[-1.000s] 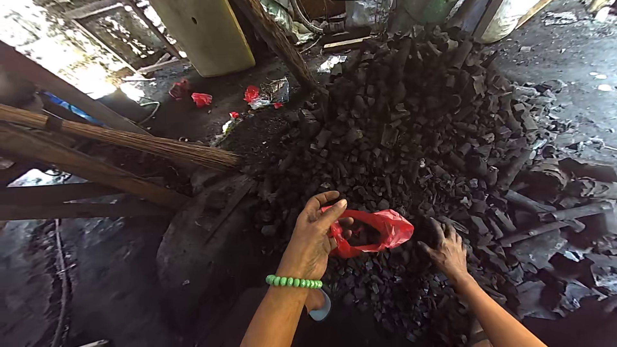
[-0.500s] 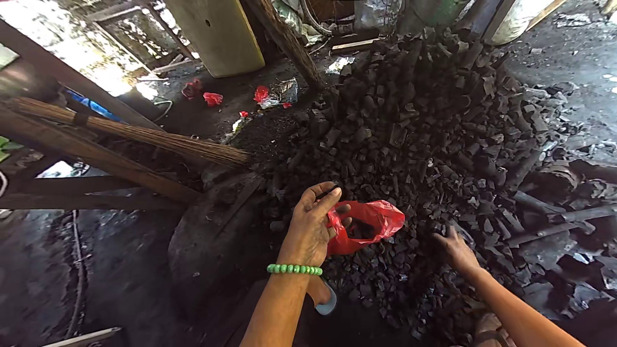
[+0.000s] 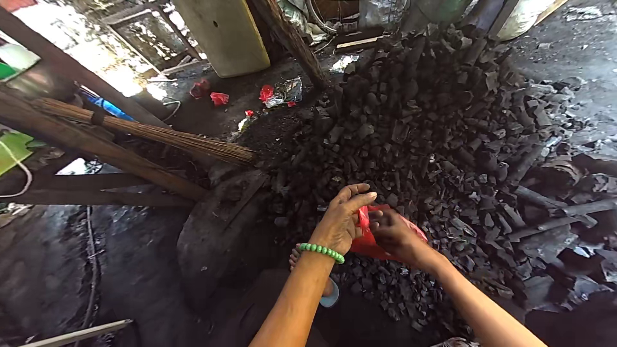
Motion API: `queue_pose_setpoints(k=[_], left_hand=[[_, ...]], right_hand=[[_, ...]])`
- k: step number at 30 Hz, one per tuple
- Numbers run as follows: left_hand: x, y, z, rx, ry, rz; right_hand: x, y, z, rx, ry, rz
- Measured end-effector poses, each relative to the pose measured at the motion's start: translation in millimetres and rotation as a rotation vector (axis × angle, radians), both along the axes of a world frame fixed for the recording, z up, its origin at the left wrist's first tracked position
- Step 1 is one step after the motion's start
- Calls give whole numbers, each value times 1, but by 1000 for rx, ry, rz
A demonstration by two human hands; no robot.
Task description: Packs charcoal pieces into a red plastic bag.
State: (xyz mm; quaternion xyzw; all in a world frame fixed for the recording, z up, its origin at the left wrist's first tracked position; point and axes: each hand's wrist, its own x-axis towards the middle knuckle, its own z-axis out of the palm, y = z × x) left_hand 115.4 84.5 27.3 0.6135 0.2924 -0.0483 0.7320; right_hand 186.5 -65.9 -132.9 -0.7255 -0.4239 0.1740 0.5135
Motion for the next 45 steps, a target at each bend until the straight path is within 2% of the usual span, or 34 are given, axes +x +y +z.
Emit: queue_pose_setpoints(k=[1, 2, 4, 5, 7, 8, 9, 10, 12, 14, 17, 20, 27, 32, 36, 38, 40, 43, 45], left_hand=[[1, -1, 1, -15, 8, 27], [2, -1, 1, -33, 16, 54], [5, -1, 1, -73, 31, 102], [6, 0, 0, -84, 35, 114], [3, 2, 2, -76, 28, 117], [1, 3, 4, -61, 10, 125], [-1, 4, 7, -47, -12, 133], [-2, 5, 9, -37, -29, 141], [-3, 7, 14, -22, -45, 144], [-4, 9, 13, 3, -51, 148], [-4, 10, 12, 59, -47, 134], [-2, 13, 13, 56, -60, 137], [-6, 21, 16, 38, -61, 224], [-8, 22, 19, 18, -81, 228], [-11, 20, 18, 35, -87, 210], [-12, 19, 19, 45, -85, 197], [-10, 16, 20, 41, -75, 186], [-3, 12, 21, 23, -49, 155], [-7, 10, 16, 47, -35, 69]], right_hand=[[1, 0, 4, -226, -58, 144], [5, -3, 7, -347, -49, 240], [16, -23, 6, -207, 119, 172], [22, -38, 3, -74, 279, 52], [39, -69, -12, 136, 541, -313], [51, -85, -28, 77, 516, -524], [64, -101, -48, -110, 414, -702], [73, -116, -73, -347, 313, -796], [77, -134, -116, -724, 216, -772], [62, -130, -138, -878, 206, -757], [35, -119, -143, -856, 169, -819], [17, -119, -144, -921, 145, -733], [11, -96, -137, -985, 259, -704], [-15, -100, -134, -1063, 74, -500], [17, -114, -137, -1105, 91, -350], [43, -119, -140, -1065, 169, -289], [61, -123, -138, -885, 306, -280], [65, -117, -120, -394, 643, -345], [58, -97, -86, -98, 879, -377]])
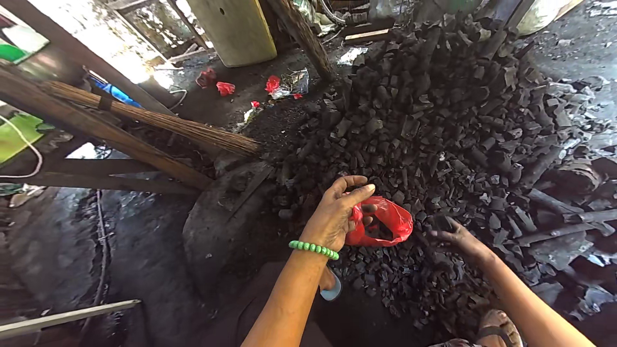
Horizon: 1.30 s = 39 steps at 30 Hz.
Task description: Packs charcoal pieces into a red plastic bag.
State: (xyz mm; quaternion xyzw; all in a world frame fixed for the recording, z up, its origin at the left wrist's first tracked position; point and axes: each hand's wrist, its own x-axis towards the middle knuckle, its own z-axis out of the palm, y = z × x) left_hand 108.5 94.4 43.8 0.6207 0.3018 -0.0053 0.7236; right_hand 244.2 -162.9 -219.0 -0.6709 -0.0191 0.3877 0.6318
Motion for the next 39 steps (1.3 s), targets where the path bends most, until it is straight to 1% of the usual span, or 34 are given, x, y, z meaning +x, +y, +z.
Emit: queue_pose_setpoints(k=[2, 4, 5, 6, 7, 9, 10, 11, 12, 13, 15, 16, 17, 18, 19, 21, 22, 23, 24, 27, 30, 33, 36, 39], left_hand=[[-1, -3, -5, 31, 7, -84], [0, -5, -9, 27, 9, -145], [1, -6, -11, 10, 8, -163], [2, -7, -11, -13, 7, -163], [2, -7, -11, -33, 12, -153], [2, -7, -9, -62, 23, -105], [1, -7, -8, -73, 28, -69], [0, -6, -7, -77, 27, -35], [-2, -4, -7, -73, 19, 1], [-4, -1, -6, -68, 5, 34], [-10, 2, -3, -37, -44, 82], [-12, 3, 0, -20, -75, 113], [-12, 4, 4, -10, -111, 145], [-12, 5, 7, -10, -143, 177], [-10, 6, 10, -21, -166, 204], [-4, 9, 14, -66, -195, 257], [-2, 9, 15, -70, -200, 269], [-2, 9, 15, -61, -200, 264], [-3, 9, 16, -36, -194, 250], [-3, 12, 16, 19, -190, 249], [-4, 17, 18, 18, -189, 289], [-8, 20, 20, -13, -187, 325], [-11, 22, 22, -48, -177, 345], [-13, 22, 23, -65, -182, 329]], right_hand=[[-10, 26, 40, 273, 82, -94], [-21, 54, 73, 519, 107, -89], [-25, 68, 83, 575, 56, -32], [-28, 80, 88, 567, -55, 63], [-30, 90, 94, 439, -246, 187], [-29, 104, 106, -58, -649, 498], [-28, 109, 111, -273, -745, 643], [-26, 109, 114, -355, -779, 691], [-22, 105, 115, -318, -787, 636], [-18, 96, 116, -201, -759, 512], [-8, 80, 103, 128, -582, 144], [-3, 77, 89, 211, -505, -22], [3, 76, 70, 171, -502, -103], [7, 73, 46, 51, -550, -62], [10, 70, 18, -113, -622, 92], [-4, 67, -29, -451, -764, 567], [-21, 66, -43, -583, -795, 758], [-38, 63, -53, -687, -795, 889], [-53, 58, -60, -767, -802, 955], [-73, 41, -66, -862, -806, 982], [-71, 36, -55, -919, -747, 1020], [-63, 50, -43, -990, -640, 1040], [-64, 67, -39, -1064, -543, 1002], [-74, 70, -35, -1114, -525, 974]])
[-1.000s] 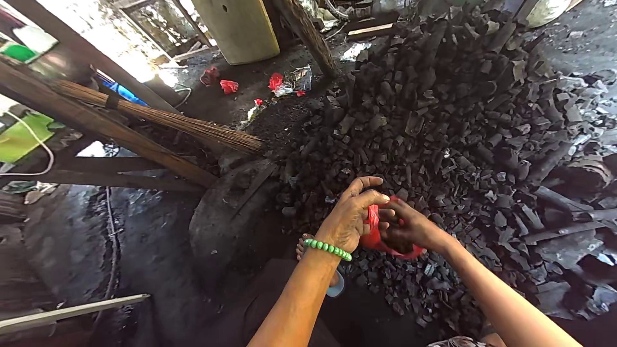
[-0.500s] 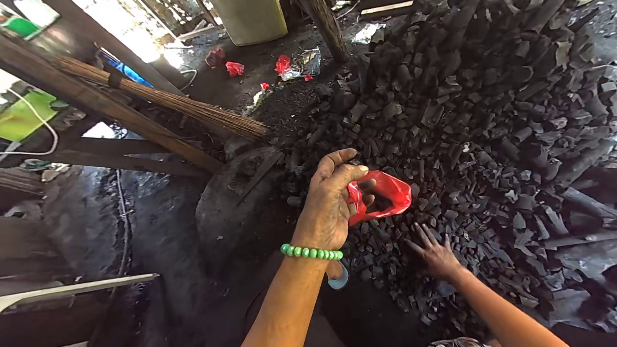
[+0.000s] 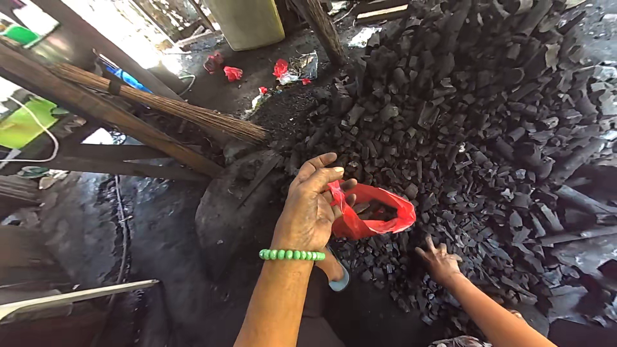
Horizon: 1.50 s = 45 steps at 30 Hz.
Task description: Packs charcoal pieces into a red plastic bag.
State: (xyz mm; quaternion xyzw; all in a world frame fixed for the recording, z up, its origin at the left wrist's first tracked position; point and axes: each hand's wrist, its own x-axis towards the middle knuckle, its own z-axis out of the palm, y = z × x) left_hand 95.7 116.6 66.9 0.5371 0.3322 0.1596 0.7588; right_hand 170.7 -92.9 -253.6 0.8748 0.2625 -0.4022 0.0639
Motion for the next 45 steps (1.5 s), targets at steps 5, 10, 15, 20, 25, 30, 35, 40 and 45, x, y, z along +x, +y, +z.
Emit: queue_pose_setpoints(k=[5, 10, 15, 20, 25, 30, 35, 40, 45], left_hand=[[0, -4, 2, 10, -6, -70], [7, -11, -2, 16, 27, -111], [16, -17, -8, 1, 84, -215], [20, -21, -19, 12, 156, -424], [27, -35, -26, -16, 190, -569], [28, -54, -54, 76, 226, -763], [18, -74, -75, 215, 405, -724], [15, -69, -70, 205, 385, -688], [23, -72, -64, 62, 308, -542]], right_hand=[[6, -33, -19, 143, 8, 44], [35, -38, -27, 254, 72, -17], [55, -58, 5, 780, 318, -471], [74, -67, 73, 1351, 723, -738], [90, -50, 135, 1492, 985, -192], [72, -8, 137, 1094, 844, -414], [32, 23, 78, 816, 198, -617], [31, 8, 82, 244, 43, -33], [49, -39, 114, 821, 84, -143]])
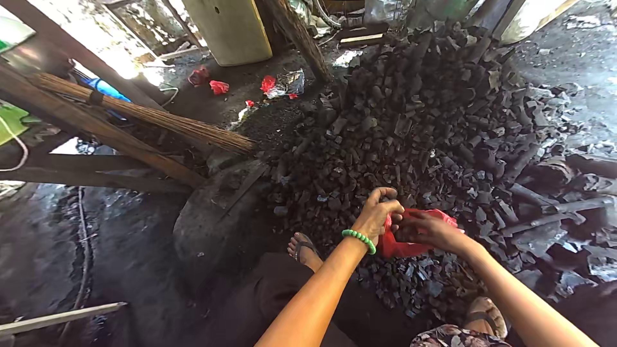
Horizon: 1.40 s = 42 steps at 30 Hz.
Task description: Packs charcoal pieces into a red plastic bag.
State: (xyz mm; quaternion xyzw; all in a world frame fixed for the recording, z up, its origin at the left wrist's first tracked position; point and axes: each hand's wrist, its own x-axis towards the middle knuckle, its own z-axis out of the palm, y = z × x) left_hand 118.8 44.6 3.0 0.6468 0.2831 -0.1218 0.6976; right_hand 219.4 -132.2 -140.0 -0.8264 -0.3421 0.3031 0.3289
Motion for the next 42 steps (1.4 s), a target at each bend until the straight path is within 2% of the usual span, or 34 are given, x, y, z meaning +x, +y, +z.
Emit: queue_pose_setpoints(k=[2, 3, 4, 5, 7, 9, 11, 14, 17, 19, 22, 24, 25, 27, 29, 31, 33, 35, 36, 38, 39, 40, 42], left_hand=[[13, 6, -2, -112, -48, 177], [15, 9, 5, -151, -67, 255], [15, 13, 15, -180, -87, 327], [14, 17, 26, -196, -108, 380], [9, 21, 45, -203, -155, 439], [2, 25, 55, -189, -197, 438], [-9, 29, 57, -135, -230, 396], [-21, 36, 56, -20, -267, 340], [-17, 42, 59, -32, -275, 414], [-11, 46, 61, -63, -275, 485], [-13, 49, 63, -63, -263, 487], [-14, 51, 61, -54, -259, 470], [-17, 51, 60, -31, -245, 445], [-20, 48, 57, -14, -217, 407], [-20, 46, 52, -6, -197, 356], [-18, 43, 45, -17, -179, 287], [-13, 39, 39, -41, -144, 250], [-4, 33, 36, -81, -111, 245], [-3, 30, 35, -87, -105, 231], [-5, 26, 34, -90, -111, 185], [-8, 25, 33, -77, -122, 159], [-10, 24, 33, -72, -132, 139], [-12, 23, 33, -70, -140, 109]], right_hand=[[2, -20, -3, 456, 209, -375], [2, -27, -14, 611, 264, -573], [2, -35, -31, 632, 255, -723], [1, -45, -52, 507, 201, -775], [-17, -58, -93, 41, 125, -635], [-50, -45, -113, -412, 147, -415], [-82, -19, -127, -646, 153, -309], [-116, 13, -134, -634, 99, -159], [-128, 23, -143, -606, 12, -20], [-119, 12, -149, -577, -36, 52], [-88, -14, -149, -556, -26, 163], [-68, -24, -149, -547, 10, 119], [-60, -28, -151, -518, 44, 33], [-41, -36, -150, -345, 168, -247], [-26, -40, -134, 35, 341, -559], [-11, -35, -98, 474, 534, -748], [3, -24, -52, 886, 639, -740], [9, -10, -7, 1168, 686, -527], [10, -2, 10, 1225, 678, -386], [3, 17, 32, 1144, 599, -182], [-3, 27, 38, 998, 508, -142], [-7, 36, 41, 758, 352, -99], [-10, 53, 38, 130, -34, 118]])
